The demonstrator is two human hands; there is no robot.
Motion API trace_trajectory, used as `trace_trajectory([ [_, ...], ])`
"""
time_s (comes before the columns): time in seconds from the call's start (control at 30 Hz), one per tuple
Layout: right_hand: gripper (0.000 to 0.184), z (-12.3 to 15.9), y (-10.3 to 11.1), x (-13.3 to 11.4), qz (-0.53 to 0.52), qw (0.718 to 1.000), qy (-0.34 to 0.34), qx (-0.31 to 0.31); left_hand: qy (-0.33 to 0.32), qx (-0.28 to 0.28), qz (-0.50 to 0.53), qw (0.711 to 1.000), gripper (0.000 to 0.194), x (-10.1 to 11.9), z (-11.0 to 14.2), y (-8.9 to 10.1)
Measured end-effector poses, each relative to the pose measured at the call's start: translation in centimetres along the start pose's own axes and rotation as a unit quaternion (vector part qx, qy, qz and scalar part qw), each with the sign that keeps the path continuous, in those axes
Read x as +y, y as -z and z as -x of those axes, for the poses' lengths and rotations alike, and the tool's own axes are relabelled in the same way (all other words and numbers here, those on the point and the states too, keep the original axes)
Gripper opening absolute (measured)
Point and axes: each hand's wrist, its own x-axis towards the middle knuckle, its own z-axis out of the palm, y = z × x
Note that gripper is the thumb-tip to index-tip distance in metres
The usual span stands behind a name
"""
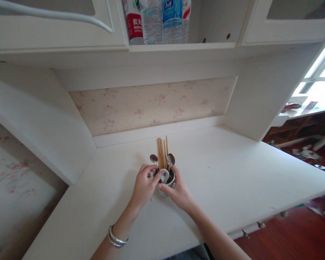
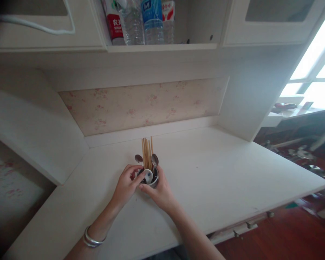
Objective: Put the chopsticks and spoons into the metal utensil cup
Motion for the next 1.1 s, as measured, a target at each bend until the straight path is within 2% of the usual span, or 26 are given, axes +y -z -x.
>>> trace_trajectory([
  [0.17,0.083,-0.1,-0.6,0.2,0.006,1.000,-0.007,0.018,0.077,0.004,0.094,0.993,0.035,-1.6,0.3,0.7],
  [0.33,0.079,-1.2,0.1,0.9,-0.037,0.998,-0.045,0.026,0.164,-0.008,0.112,0.980,0.043,-3.6,0.5,1.5],
  [0.43,0.082,-3.4,2.6,1.5,-0.027,0.996,-0.052,0.071,0.196,-0.038,0.117,0.973,0.042,-4.6,0.8,1.4],
  [0.53,0.084,-6.3,6.6,2.1,0.023,0.993,-0.047,0.110,0.206,-0.066,0.126,0.968,0.039,-5.1,0.9,0.8],
  [0.67,0.082,-9.8,12.3,3.1,0.098,0.974,-0.062,0.193,0.201,-0.101,0.142,0.964,0.037,-5.5,0.8,0.1],
  [0.8,0.081,-11.6,16.5,4.4,0.118,0.962,-0.082,0.231,0.185,-0.125,0.143,0.964,0.032,-5.7,0.7,-0.1],
  [0.93,0.074,-12.3,18.5,5.6,0.124,0.956,-0.085,0.252,0.186,-0.135,0.132,0.964,0.031,-5.7,0.8,0.0],
  [1.1,0.073,-12.3,19.1,6.7,0.117,0.957,-0.084,0.252,0.182,-0.141,0.114,0.966,0.030,-5.8,0.8,-0.2],
])
